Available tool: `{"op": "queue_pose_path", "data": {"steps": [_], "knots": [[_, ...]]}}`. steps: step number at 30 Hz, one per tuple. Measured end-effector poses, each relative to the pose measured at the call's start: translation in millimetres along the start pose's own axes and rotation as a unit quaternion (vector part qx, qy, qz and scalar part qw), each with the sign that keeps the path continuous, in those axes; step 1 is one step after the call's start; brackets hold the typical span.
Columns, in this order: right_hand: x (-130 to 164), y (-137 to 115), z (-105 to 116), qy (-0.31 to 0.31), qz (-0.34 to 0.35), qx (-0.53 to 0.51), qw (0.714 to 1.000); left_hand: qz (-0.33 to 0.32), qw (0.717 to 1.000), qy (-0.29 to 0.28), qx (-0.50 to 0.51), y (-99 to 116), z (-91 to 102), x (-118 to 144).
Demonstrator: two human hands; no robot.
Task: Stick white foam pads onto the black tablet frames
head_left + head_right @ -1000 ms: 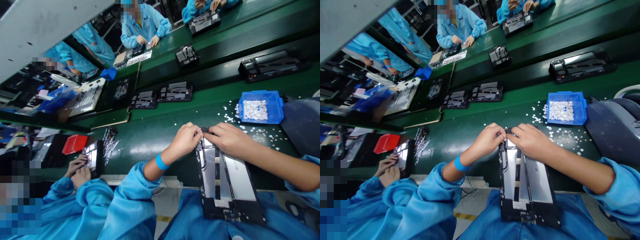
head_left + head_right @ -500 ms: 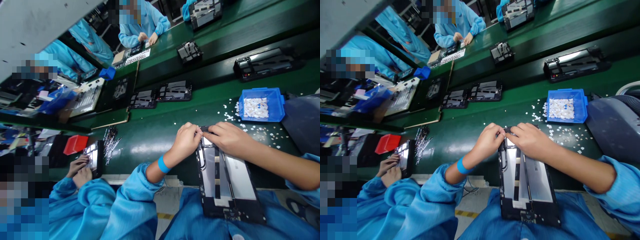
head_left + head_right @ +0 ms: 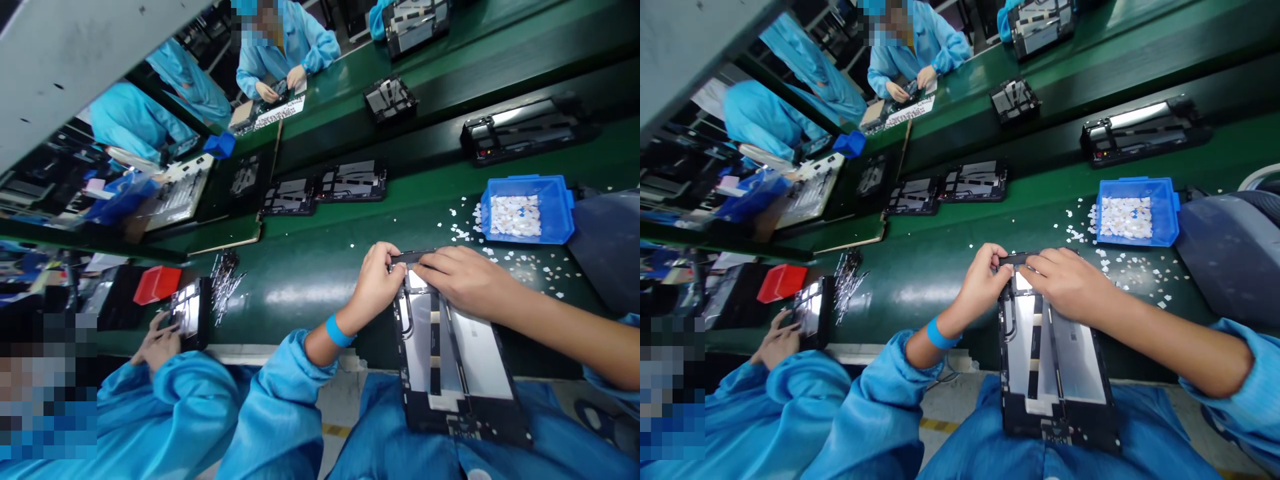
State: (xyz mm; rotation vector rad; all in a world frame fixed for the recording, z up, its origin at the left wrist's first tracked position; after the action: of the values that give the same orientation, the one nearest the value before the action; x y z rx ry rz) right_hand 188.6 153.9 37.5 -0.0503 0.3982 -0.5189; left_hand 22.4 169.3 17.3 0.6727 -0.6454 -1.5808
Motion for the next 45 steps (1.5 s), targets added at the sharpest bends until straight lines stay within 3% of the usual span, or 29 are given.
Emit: {"op": "queue_pose_path", "data": {"steps": [4, 8, 15, 22, 32, 45], "knots": [[2, 1, -1, -0.001, -0.007, -0.005, 1.0, -0.025, 1.0, 0.01, -0.007, 4, 7.2, 7], [2, 1, -2, 0.001, -0.013, -0.012, 1.0, -0.072, 0.985, -0.005, -0.154, 18, 15.6, 23], [2, 3, -4, 0.0, -0.012, -0.019, 1.0, -0.154, 0.922, -0.019, -0.356, 31, 13.3, 41], [3, 4, -9, -0.002, -0.006, -0.022, 1.0, -0.25, 0.851, -0.05, -0.458, 44, 12.2, 43], [2, 5, -10, -0.01, -0.015, -0.035, 0.999, -0.192, 0.897, -0.104, -0.385, 30, 13.6, 36], [3, 4, -15, -0.005, -0.019, -0.033, 0.999, -0.225, 0.878, -0.135, -0.4, 35, 15.2, 47]]}}
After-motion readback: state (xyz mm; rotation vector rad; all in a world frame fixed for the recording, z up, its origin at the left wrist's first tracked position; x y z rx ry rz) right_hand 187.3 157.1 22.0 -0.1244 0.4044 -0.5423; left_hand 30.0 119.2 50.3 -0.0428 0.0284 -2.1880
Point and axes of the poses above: each hand's wrist, its own x-axis away from the middle knuckle, its own z-axis out of the back of the hand, y = z × x, the point moved 7 cm from there along -x, towards the middle knuckle, and after that the axes turned 2 degrees about -z, right-handed, at the moved point
